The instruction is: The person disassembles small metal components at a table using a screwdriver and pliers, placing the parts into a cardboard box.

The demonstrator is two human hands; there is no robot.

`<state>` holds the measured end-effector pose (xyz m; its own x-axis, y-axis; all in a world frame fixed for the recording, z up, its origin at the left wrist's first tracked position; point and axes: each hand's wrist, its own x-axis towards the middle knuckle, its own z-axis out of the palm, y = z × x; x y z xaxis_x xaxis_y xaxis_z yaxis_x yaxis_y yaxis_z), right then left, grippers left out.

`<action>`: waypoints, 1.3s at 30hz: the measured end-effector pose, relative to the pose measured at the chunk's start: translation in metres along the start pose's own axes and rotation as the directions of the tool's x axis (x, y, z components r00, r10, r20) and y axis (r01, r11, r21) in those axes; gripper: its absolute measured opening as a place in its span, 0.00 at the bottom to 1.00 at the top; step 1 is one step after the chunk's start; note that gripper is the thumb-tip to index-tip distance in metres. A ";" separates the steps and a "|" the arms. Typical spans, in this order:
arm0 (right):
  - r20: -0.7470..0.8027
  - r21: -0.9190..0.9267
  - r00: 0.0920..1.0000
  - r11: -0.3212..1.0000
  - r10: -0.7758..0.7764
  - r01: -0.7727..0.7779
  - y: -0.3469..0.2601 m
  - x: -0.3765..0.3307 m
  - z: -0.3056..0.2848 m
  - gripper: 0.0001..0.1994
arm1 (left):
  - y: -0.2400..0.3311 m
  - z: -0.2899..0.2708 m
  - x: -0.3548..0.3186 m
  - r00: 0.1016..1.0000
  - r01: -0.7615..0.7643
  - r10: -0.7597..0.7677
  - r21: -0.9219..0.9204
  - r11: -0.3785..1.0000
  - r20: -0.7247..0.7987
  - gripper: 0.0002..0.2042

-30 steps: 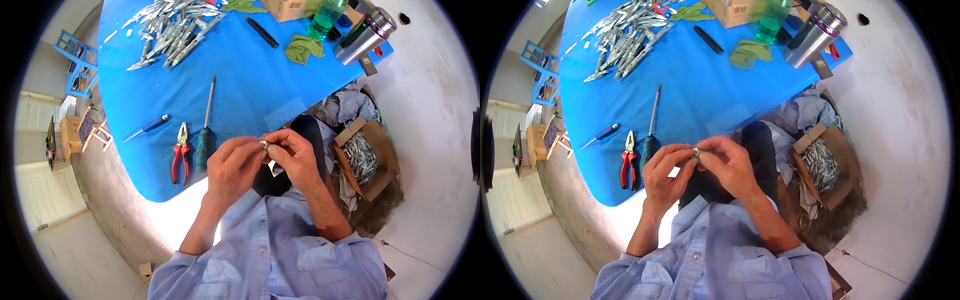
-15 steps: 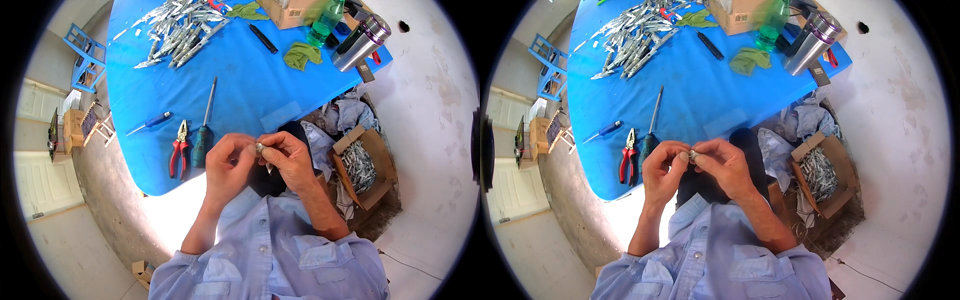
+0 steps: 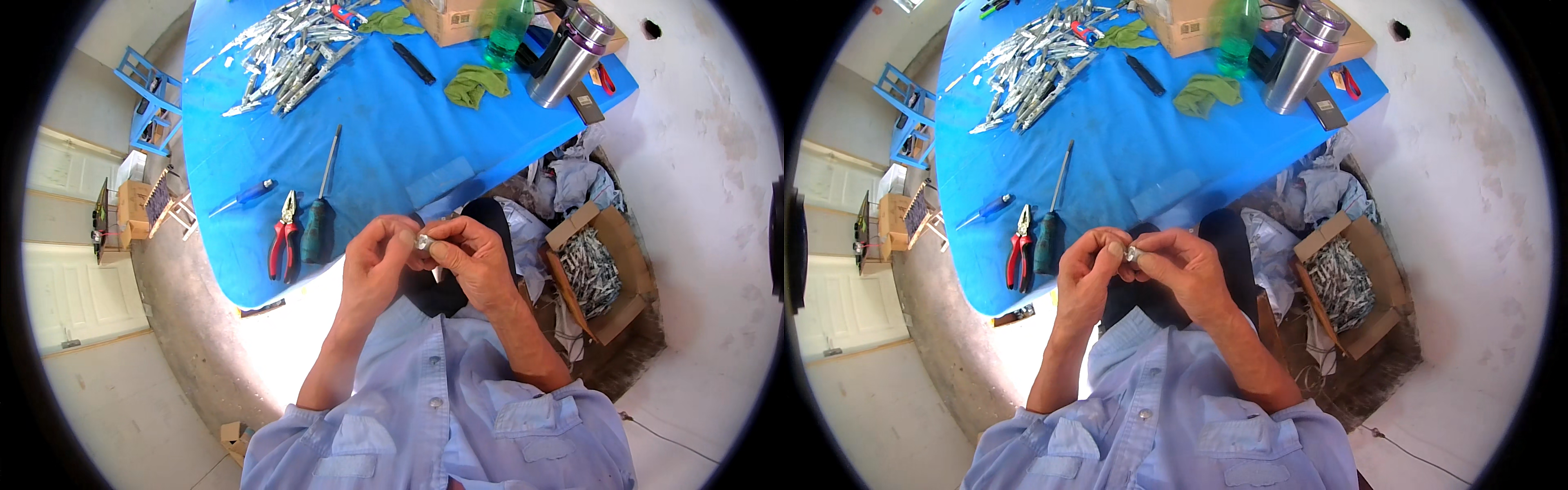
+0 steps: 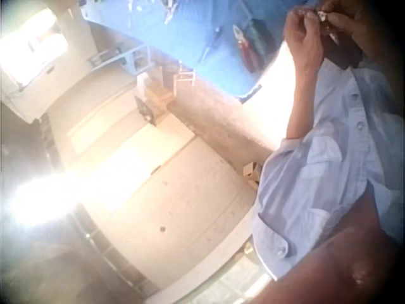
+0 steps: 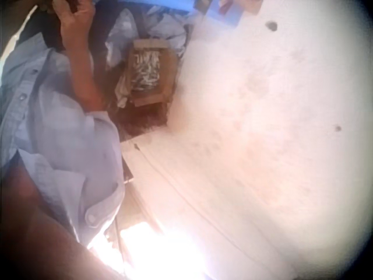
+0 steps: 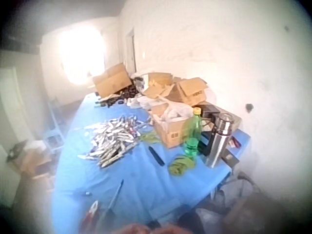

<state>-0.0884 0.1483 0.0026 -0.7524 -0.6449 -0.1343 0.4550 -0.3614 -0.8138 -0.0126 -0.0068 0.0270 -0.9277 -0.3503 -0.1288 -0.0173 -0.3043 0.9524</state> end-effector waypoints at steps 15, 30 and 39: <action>-0.095 0.053 0.994 0.998 0.050 -0.045 0.002 -0.018 -0.021 0.08 | -0.008 0.012 -0.005 1.000 -0.003 0.004 0.205 0.979 -0.003 0.07; -0.098 -0.072 0.995 0.997 0.027 -0.034 0.003 -0.017 -0.013 0.08 | -0.005 0.008 -0.010 0.853 -0.481 0.463 0.706 0.520 0.240 0.10; -0.080 -0.120 0.995 0.990 0.065 -0.074 0.006 -0.017 -0.015 0.08 | 0.000 0.002 -0.007 0.883 -0.456 0.365 0.719 0.525 0.294 0.05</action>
<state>-0.0796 0.1673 -0.0083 -0.7569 -0.6112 -0.2314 0.4492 -0.2293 -0.8635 -0.0065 -0.0022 0.0283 -0.9354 -0.1607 0.3151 0.1456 0.6371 0.7569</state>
